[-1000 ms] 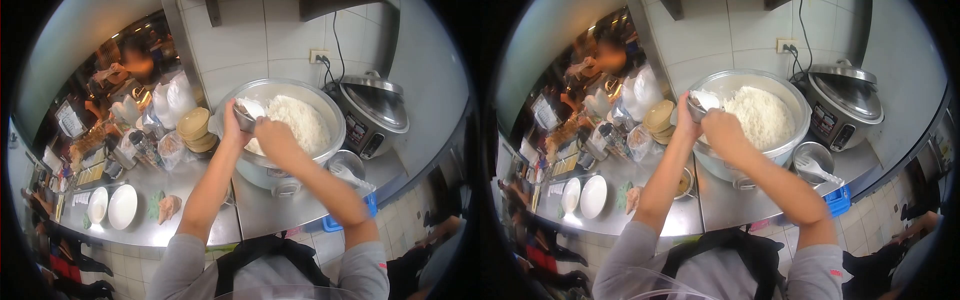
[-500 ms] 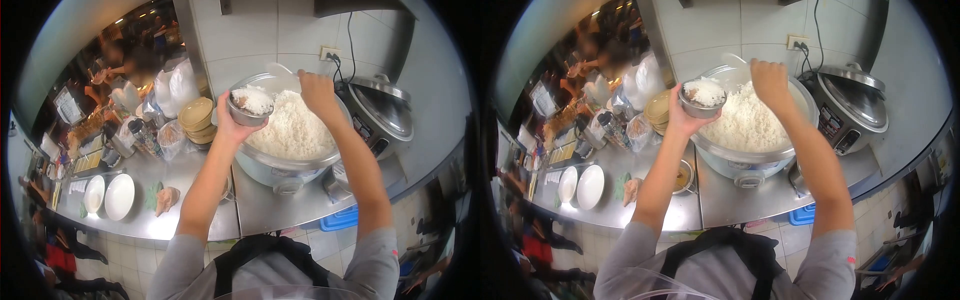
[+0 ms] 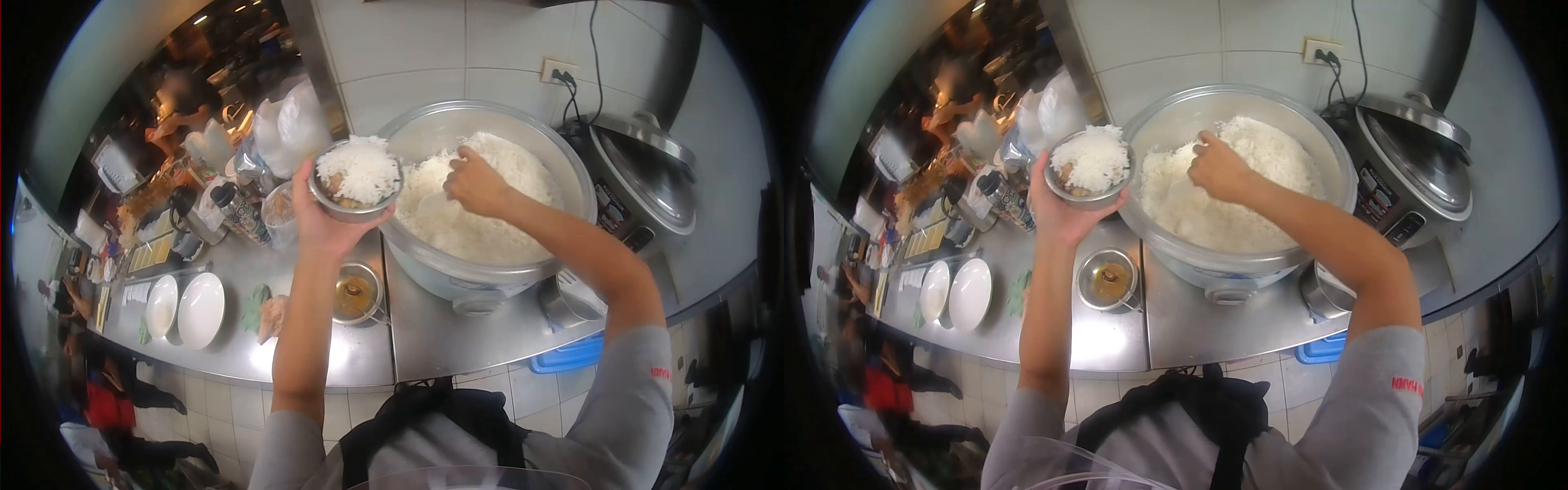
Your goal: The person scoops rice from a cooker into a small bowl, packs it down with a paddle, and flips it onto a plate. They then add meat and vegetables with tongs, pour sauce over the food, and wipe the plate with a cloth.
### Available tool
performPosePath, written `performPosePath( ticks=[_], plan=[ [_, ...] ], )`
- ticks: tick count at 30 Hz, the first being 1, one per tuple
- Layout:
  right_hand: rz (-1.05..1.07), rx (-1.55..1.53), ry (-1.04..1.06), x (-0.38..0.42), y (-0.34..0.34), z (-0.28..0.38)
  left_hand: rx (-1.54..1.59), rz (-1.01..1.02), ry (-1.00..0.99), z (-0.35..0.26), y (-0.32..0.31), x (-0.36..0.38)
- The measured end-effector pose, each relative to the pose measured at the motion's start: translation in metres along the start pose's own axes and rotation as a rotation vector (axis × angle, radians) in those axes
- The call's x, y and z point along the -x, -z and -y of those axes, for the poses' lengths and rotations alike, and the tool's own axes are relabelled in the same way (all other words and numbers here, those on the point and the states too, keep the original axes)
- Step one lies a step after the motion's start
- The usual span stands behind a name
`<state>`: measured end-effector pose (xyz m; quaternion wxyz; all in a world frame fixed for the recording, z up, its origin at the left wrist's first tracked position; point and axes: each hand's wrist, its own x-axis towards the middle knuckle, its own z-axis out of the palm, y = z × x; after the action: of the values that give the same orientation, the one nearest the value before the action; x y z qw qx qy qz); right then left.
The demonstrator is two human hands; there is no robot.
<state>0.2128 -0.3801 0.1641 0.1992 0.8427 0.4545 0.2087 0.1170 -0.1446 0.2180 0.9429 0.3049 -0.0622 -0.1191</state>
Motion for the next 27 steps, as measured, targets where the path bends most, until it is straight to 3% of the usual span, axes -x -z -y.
performPosePath(
  ticks=[5, 8, 11, 13, 15, 17, 18, 20, 21, 23, 27],
  plan=[
    [0.010, -0.145, -0.005, 0.038, 0.062, 0.024, 0.083, 0.093, 0.014, 0.003, 0.004, -0.005],
    [0.140, -0.289, -0.114, 0.062, 0.082, 0.029, 0.117, 0.033, -0.004, 0.014, -0.009, -0.010],
    [0.163, -0.470, -0.331, 0.092, 0.069, 0.016, 0.135, 0.041, 0.037, 0.023, -0.005, -0.022],
    [0.201, -0.712, -0.594, 0.111, 0.053, 0.008, 0.130, 0.043, 0.059, 0.030, -0.001, -0.029],
    [0.249, -0.723, -0.676, 0.120, 0.064, -0.001, 0.121, 0.045, 0.072, 0.035, -0.004, -0.034],
    [0.168, -0.918, -0.918, 0.122, 0.077, -0.009, 0.097, 0.048, 0.040, 0.041, -0.008, -0.037],
    [0.159, -0.914, -0.914, 0.118, 0.090, -0.011, 0.094, 0.054, 0.034, 0.044, -0.006, -0.041],
    [-0.063, -0.725, -1.078, 0.105, 0.110, -0.008, 0.107, 0.157, 0.040, 0.053, -0.002, -0.050],
    [-0.067, -0.724, -1.080, 0.097, 0.112, -0.004, 0.104, 0.160, 0.041, 0.055, -0.005, -0.050],
    [-0.301, -0.658, -1.022, 0.079, 0.113, 0.009, 0.058, 0.128, 0.069, 0.062, -0.011, -0.051],
    [-0.239, -0.482, -0.727, 0.046, 0.104, 0.058, -0.025, -0.005, 0.104, 0.070, -0.022, -0.056]
  ],
)
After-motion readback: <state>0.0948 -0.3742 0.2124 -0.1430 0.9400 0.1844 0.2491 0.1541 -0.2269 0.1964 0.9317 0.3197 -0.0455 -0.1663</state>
